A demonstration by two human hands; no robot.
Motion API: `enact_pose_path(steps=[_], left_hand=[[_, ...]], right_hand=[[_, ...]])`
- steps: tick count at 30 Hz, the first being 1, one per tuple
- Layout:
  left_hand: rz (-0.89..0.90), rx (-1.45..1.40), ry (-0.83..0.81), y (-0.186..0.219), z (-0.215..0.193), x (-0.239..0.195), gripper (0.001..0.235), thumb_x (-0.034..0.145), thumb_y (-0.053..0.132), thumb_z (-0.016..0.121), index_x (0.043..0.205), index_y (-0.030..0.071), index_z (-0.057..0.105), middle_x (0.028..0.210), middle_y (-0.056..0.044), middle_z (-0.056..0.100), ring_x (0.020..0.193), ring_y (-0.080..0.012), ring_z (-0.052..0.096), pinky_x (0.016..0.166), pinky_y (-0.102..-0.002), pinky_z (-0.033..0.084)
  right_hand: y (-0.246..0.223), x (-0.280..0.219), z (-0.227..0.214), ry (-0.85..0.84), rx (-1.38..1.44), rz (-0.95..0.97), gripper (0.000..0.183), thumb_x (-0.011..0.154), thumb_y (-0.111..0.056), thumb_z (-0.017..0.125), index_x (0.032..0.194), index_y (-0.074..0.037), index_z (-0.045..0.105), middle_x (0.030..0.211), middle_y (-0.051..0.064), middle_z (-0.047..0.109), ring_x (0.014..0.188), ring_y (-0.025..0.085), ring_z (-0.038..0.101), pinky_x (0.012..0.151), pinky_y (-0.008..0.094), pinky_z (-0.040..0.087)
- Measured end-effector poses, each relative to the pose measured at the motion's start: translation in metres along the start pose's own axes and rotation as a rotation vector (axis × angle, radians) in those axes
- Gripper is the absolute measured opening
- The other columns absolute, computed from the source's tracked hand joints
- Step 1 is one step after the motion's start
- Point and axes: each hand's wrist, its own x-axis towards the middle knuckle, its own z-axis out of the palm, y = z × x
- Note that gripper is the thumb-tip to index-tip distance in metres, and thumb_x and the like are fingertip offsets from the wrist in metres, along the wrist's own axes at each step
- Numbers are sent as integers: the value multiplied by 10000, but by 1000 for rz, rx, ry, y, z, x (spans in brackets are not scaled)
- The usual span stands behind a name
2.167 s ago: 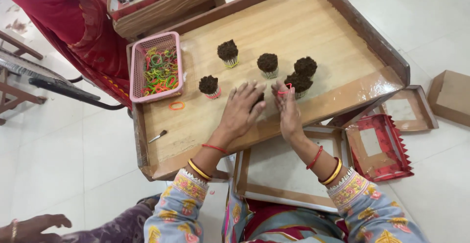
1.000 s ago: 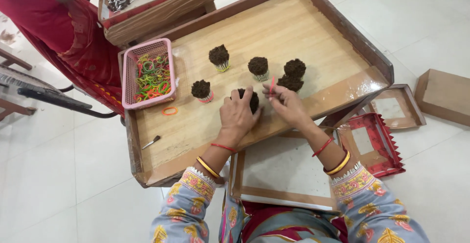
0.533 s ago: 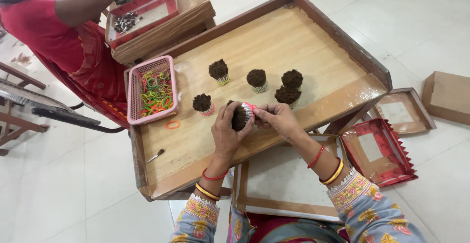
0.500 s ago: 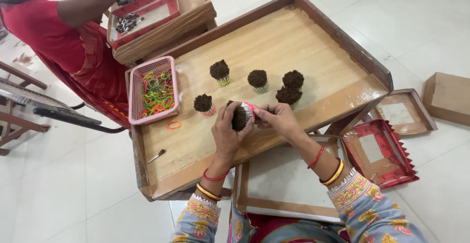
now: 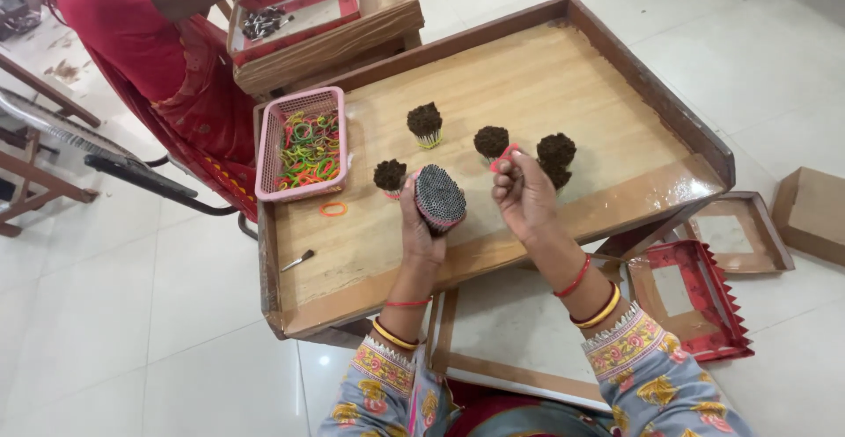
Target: The recorder is placing rubber bands around small silver cups filled with a dark fibrous material.
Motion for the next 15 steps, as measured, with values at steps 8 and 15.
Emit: enact_pose_path(steps=[8, 15], left_hand=[[554, 1567, -121, 30, 35, -28, 511, 889, 484, 658, 1287, 166, 619, 1209, -142, 697, 1072, -321, 700, 860, -425, 554], [220, 497, 122, -47, -32, -7, 681, 1070, 455, 385, 1581, 17, 276, 1648, -151, 341, 1546, -245, 286, 1256, -370, 182]], right_hand=[[49, -4, -27, 164, -329, -321, 408, 1084, -251, 546, 1457, -111, 458, 1162, 82, 662, 1074, 213, 662, 998, 384, 554], [75, 5, -24, 221, -774, -370, 646, 1118, -495, 347, 1554, -20, 376, 1511, 164, 513, 1389, 223, 497, 1159, 341, 351]])
